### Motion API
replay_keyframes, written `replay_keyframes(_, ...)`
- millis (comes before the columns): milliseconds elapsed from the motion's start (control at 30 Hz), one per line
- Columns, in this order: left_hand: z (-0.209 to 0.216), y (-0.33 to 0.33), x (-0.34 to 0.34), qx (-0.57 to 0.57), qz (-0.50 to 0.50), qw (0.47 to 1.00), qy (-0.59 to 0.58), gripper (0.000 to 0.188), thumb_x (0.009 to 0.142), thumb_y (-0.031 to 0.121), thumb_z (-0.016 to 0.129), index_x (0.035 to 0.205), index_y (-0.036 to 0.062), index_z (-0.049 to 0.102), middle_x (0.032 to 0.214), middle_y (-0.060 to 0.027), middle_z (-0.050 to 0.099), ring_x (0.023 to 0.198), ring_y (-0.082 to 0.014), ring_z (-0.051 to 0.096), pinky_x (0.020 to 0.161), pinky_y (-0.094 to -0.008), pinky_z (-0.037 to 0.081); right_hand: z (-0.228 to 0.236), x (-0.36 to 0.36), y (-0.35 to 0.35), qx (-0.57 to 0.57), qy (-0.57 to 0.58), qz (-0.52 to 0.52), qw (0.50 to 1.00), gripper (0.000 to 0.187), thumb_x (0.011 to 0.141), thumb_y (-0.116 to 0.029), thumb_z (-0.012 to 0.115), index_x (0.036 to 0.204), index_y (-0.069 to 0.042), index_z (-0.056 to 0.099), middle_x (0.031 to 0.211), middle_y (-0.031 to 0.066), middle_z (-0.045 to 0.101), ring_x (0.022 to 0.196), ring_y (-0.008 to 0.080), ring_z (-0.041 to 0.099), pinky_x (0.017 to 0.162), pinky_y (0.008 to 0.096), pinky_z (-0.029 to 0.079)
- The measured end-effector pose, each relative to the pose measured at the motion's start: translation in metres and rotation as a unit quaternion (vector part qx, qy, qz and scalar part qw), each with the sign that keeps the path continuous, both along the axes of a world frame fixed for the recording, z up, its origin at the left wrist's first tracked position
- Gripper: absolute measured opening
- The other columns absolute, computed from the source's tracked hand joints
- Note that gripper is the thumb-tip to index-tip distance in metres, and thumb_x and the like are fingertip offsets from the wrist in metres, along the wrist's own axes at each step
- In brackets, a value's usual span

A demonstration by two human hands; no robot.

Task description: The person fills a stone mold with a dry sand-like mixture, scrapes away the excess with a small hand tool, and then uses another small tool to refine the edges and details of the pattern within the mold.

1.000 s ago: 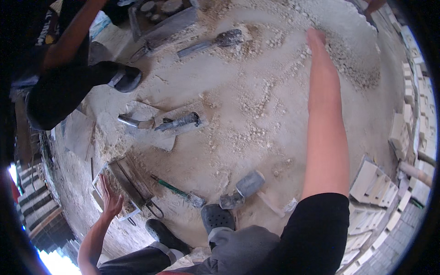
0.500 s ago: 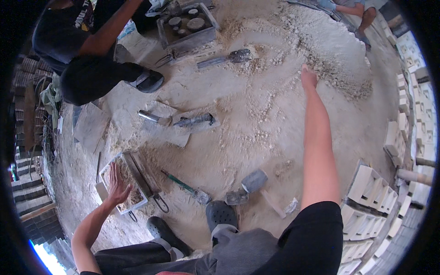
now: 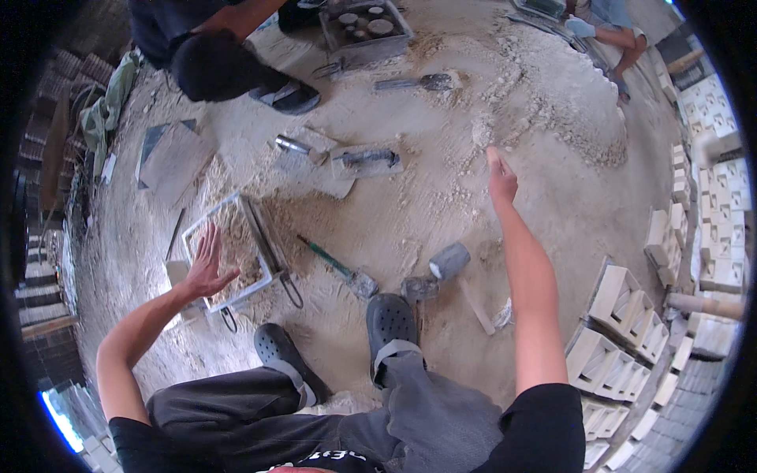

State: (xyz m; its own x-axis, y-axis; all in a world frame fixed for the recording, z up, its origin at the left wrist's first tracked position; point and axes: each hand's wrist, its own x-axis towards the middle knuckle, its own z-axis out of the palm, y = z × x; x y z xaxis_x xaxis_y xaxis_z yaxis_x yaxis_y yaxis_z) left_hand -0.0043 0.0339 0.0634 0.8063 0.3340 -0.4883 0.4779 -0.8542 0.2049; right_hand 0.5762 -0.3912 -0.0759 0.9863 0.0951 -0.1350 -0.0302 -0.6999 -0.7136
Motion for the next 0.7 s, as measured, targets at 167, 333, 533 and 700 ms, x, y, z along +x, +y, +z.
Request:
replay_keyframes(167,0.03,-0.027,-0.016,-0.006,-0.056,0.998,0.002,0.122,0.087,0.078,0.052,0.159,-0.0073,0.001,0.166,-0.0318,0.001,0.156,-0.0424,-0.004,0.127,-0.0477,0.002,0.034,-0.058,-0.016,0.018,0.017,0.08,0.996,0.063,0.095,-0.059,0.057,0.136,-0.012,0.065,0.113,0.0144,0.074,0.093,0.0249,0.069,0.085,0.0339,0.052)
replay_keyframes(333,0.026,-0.029,-0.075,0.047,-0.001,0.999,-0.025,0.121,0.088,0.078,0.051,0.158,-0.0101,0.007,0.166,-0.032,0.003,0.156,-0.0413,-0.001,0.127,-0.0472,0.004,0.075,-0.131,0.036,0.087,0.051,0.21,0.973,0.052,0.099,-0.044,0.061,0.138,-0.009,0.064,0.095,0.004,0.07,0.062,0.008,0.053,0.06,0.0269,0.047)
replay_keyframes(533,-0.015,-0.032,-0.084,0.114,0.149,0.972,-0.142,0.122,0.086,0.076,0.056,0.159,-0.0062,0.004,0.167,-0.0297,0.004,0.157,-0.039,0.0,0.127,-0.0475,0.005,0.106,-0.196,0.084,0.14,0.067,0.35,0.924,0.05,0.101,-0.034,0.065,0.141,-0.004,0.06,0.092,0.0001,0.069,0.066,0.006,0.052,0.061,0.0243,0.046)
replay_keyframes(700,-0.038,-0.045,-0.095,0.123,0.22,0.945,-0.209,0.132,0.08,0.086,0.054,0.156,-0.0123,0.009,0.164,-0.0332,0.012,0.156,-0.0409,0.008,0.128,-0.0453,0.008,0.12,-0.273,0.152,0.156,0.092,0.472,0.863,0.049,0.101,-0.033,0.066,0.141,-0.007,0.061,0.091,-0.0005,0.068,0.068,0.0049,0.052,0.06,0.0229,0.044)
